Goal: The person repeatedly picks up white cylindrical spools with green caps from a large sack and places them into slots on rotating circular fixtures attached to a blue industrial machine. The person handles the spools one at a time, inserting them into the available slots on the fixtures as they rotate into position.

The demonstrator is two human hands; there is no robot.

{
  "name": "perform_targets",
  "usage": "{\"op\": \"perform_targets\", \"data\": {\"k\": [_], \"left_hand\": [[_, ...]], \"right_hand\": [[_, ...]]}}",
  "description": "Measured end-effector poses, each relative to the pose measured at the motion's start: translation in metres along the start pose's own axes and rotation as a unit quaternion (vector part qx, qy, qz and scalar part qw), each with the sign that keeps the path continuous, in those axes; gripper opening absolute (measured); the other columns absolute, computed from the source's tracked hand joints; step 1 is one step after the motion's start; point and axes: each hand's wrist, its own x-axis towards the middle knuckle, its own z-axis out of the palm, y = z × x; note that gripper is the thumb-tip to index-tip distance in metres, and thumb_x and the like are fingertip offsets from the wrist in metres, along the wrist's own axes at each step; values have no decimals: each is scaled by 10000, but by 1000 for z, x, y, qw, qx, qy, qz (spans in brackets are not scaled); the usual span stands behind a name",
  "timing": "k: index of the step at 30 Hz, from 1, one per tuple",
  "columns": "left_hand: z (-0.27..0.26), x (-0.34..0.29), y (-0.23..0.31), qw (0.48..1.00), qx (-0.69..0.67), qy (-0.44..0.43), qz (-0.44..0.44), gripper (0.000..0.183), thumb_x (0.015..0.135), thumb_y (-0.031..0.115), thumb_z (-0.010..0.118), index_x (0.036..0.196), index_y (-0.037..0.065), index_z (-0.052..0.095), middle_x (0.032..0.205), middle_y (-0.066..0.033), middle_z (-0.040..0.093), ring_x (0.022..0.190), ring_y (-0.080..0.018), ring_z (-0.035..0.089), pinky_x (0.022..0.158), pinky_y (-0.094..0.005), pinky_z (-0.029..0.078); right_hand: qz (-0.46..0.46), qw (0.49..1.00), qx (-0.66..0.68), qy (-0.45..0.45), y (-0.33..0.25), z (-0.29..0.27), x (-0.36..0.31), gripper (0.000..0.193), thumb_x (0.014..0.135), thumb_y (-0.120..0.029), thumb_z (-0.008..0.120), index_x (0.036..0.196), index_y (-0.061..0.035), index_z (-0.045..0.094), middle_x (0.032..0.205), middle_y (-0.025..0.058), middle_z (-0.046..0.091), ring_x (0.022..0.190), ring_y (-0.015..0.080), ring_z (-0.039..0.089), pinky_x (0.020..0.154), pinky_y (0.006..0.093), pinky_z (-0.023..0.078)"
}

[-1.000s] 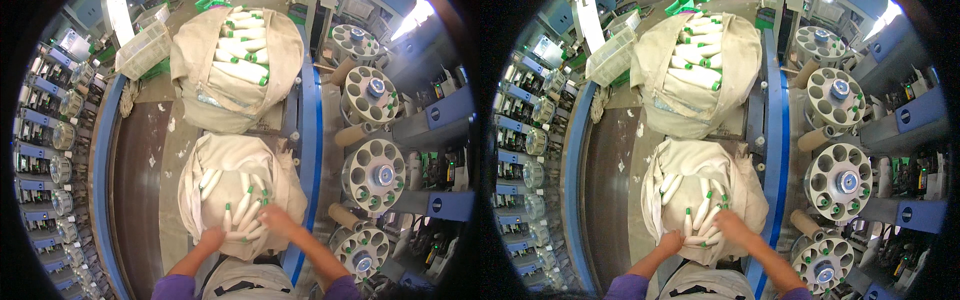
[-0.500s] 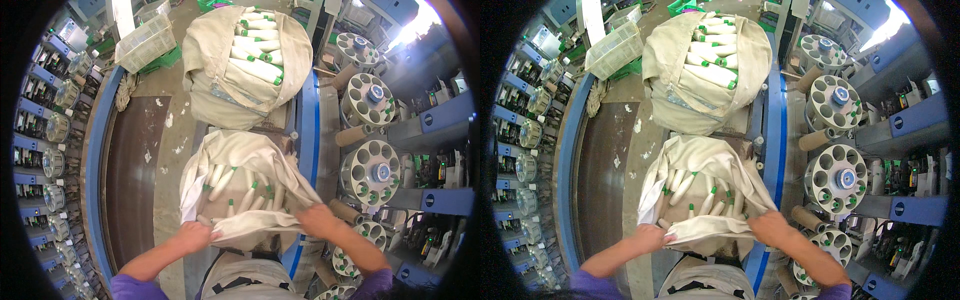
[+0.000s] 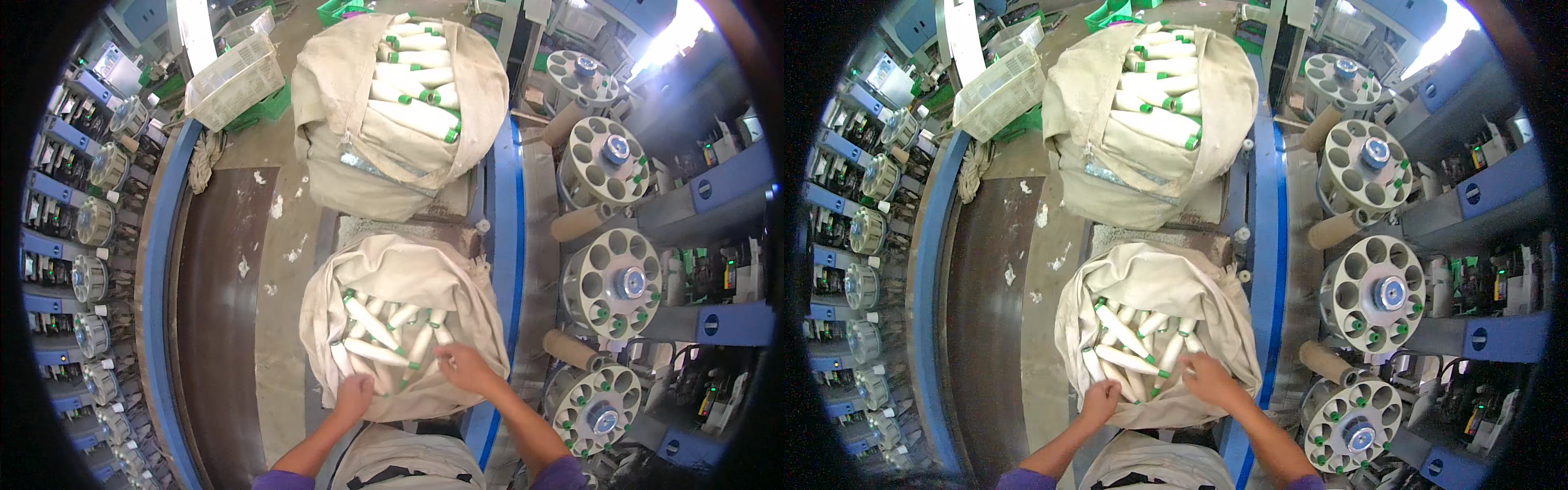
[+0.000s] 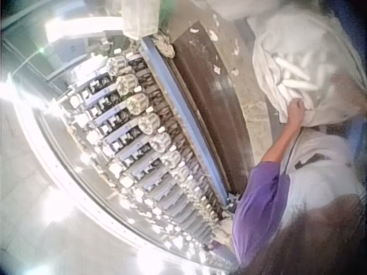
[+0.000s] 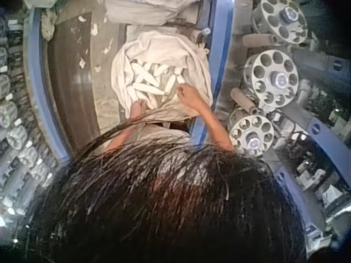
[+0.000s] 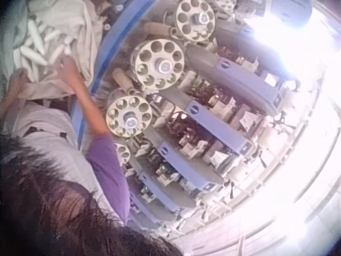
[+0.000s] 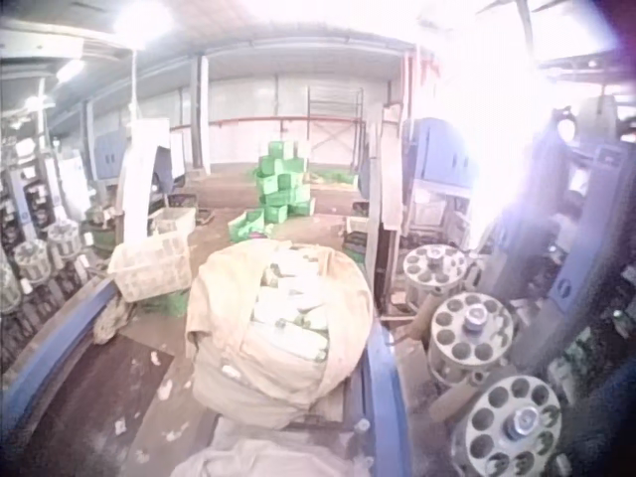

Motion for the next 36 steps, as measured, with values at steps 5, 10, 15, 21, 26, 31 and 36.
{"op": "perform_targets", "data": {"k": [5, 10, 15, 21, 26, 31, 36], "left_hand": [[2, 71, 6, 979, 134, 38, 148, 282, 903, 116, 669, 1170, 28, 687, 1203, -222, 642, 1172, -408, 590, 978, -516, 478], [5, 107, 22, 836, 406, -124, 348, 746, 808, 340, 826, 1456, 110, 536, 1471, -182, 487, 1447, -412, 374, 1158, -668, 287], [17, 131, 21, 772, 467, -150, 405, 828, 665, 374, 887, 1386, 122, 566, 1320, -159, 522, 1315, -437, 458, 1058, -703, 334], [5, 121, 56, 834, 429, -162, 307, 632, 610, 219, 852, 1189, 85, 636, 1229, -153, 559, 1148, -381, 553, 1025, -643, 360], [-53, 38, 110, 945, -158, -274, 80, 501, 645, 60, 747, 1132, 55, 629, 1140, -164, 616, 1167, -391, 619, 1002, -572, 458], [-65, -56, 164, 728, -476, -467, -159, 459, 730, -58, 653, 1182, 9, 605, 1146, -180, 672, 1169, -382, 669, 1063, -522, 496], [-52, -67, 244, 831, -391, -389, -69, 322, 908, 57, 710, 1209, 49, 597, 1144, -179, 677, 1164, -395, 666, 1041, -535, 511]], "right_hand": [[137, 973, -96, 162, 22, -3, 118, 265, 941, -144, 575, 1077, 72, 645, 1195, 354, 641, 1058, 494, 650, 959, 534, 525], [192, 923, -44, 331, 38, 32, 153, 592, 878, -87, 695, 1360, 89, 399, 1408, 366, 439, 1291, 536, 488, 1121, 517, 409], [105, 937, 32, 331, 50, 43, 122, 768, 854, -88, 739, 1456, 96, 299, 1428, 330, 440, 1303, 457, 519, 1108, 488, 434], [172, 732, 659, 2, 50, -1, -11, 679, 928, -108, 664, 1517, 41, 360, 1306, 191, 622, 1042, 270, 690, 869, 394, 598], [0, 684, 729, 13, 20, -7, -108, 737, 908, -172, 693, 1540, 10, 360, 1260, 182, 608, 955, 269, 655, 732, 357, 554], [-136, 574, 802, -95, -13, -49, -135, 662, 980, -318, 633, 1503, 15, 400, 1098, 121, 526, 786, 202, 560, 559, 319, 467], [-162, 608, 772, -91, -30, -86, -154, 677, 1118, -564, 294, 1408, 21, 473, 976, 104, 594, 582, 132, 516, 513, 251, 432]]}}
